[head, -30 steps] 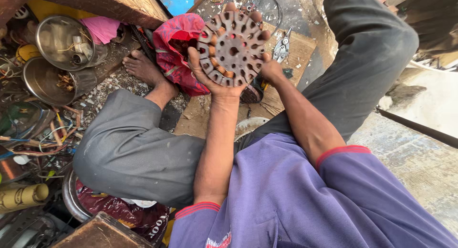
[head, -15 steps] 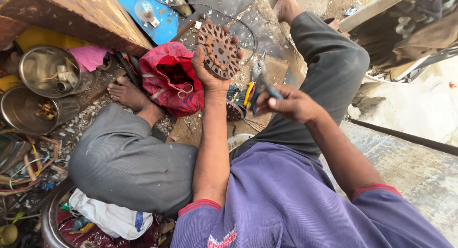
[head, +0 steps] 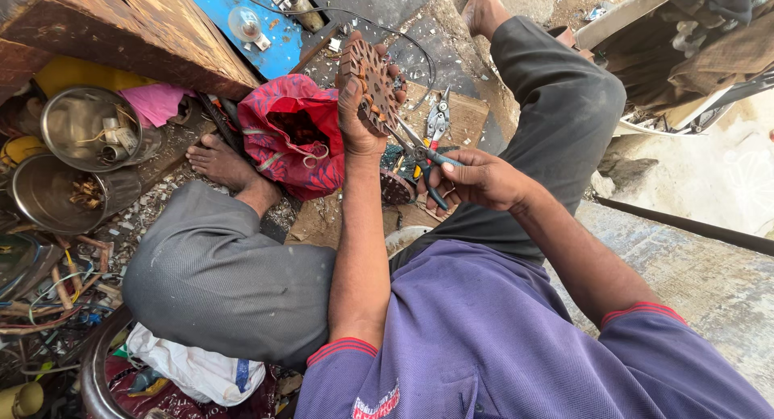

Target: The person sits on the floor and uses pliers to pull copper windings out of the slots of a motor stator. They repeatedly grip and extract the copper coils, placing the removed pieces into a red bag nearby.

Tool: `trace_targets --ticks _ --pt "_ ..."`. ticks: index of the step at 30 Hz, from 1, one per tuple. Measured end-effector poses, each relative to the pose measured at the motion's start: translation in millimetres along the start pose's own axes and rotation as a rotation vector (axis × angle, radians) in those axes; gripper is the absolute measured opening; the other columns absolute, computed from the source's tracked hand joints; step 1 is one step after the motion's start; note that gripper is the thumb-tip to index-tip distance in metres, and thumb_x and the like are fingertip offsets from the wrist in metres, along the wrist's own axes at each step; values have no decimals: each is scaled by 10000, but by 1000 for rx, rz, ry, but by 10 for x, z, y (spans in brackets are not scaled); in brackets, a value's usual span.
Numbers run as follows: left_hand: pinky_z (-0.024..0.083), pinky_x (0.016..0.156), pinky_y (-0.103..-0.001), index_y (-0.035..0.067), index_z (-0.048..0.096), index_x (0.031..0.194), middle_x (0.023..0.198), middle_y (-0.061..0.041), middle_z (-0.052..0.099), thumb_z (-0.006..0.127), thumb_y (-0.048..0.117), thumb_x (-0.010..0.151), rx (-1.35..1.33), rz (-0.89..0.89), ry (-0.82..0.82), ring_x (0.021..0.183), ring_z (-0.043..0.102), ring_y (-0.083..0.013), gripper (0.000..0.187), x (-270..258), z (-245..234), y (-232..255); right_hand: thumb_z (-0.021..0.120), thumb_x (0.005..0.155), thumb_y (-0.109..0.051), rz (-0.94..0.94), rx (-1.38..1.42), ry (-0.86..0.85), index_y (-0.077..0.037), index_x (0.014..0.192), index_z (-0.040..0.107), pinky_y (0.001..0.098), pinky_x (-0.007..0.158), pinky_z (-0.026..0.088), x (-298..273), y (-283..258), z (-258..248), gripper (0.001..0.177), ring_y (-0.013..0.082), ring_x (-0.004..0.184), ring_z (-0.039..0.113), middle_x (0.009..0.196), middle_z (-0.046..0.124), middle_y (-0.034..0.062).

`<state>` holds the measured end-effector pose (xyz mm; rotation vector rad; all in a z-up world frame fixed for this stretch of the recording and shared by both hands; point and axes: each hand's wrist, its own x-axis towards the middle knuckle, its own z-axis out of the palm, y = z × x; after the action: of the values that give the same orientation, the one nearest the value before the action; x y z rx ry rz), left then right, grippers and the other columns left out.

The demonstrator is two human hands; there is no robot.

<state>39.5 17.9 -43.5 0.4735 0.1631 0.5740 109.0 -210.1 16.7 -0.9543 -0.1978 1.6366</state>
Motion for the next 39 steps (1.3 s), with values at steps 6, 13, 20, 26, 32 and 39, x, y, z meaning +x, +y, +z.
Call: trace_targets --ticks 6,13,20,26,32,39 --pt "613 804 -359 134 330 1615 1396 -112 543 735 420 918 118 61 53 1112 609 -202 855 0 43 -132 580 1034 -297 -59 195 142 -14 1018 626 445 784 596 94 53 275 287 306 958 714 1134 684 194" --pt "584 855 -332 159 316 1636 1527 -120 499 704 427 923 177 -16 9 1203 596 -202 855 -51 300 -318 575 1124 -450 -175 900 -121 -67 900 555 331 744 496 252 482 200 445 203 858 596 1070 638 106" --pt "591 809 -412 102 379 1571 1359 -162 541 789 418 854 738 10 72 1087 640 -288 884 -34 189 -517 543 1004 -515 -251 408 417 -97 837 576 319 611 464 58 531 -143 451 192 703 594 894 648 95" --pt "583 922 -446 52 658 1231 1093 -166 729 819 542 714 1395 -98 80 1026 720 -319 731 -215 -66 -1034 589 1084 -367 -718 -185 1214 -96 924 586 329 512 484 -63 12 -811 315 138 575 588 758 620 55" --pt "527 948 -493 78 625 1294 1173 -243 675 858 648 604 1730 -503 -135 1112 653 -397 925 -664 -187 -1539 714 975 -179 -610 -1565 791 -1 967 654 452 698 528 208 109 -518 188 379 802 659 896 653 192" --pt "494 1024 -480 73 575 1375 1223 -254 663 846 654 586 1777 -489 -44 1167 628 -399 1017 -577 -206 -1300 556 916 -215 -424 -2235 508 -51 982 714 689 1033 332 1391 250 348 237 395 1147 578 1186 594 220"
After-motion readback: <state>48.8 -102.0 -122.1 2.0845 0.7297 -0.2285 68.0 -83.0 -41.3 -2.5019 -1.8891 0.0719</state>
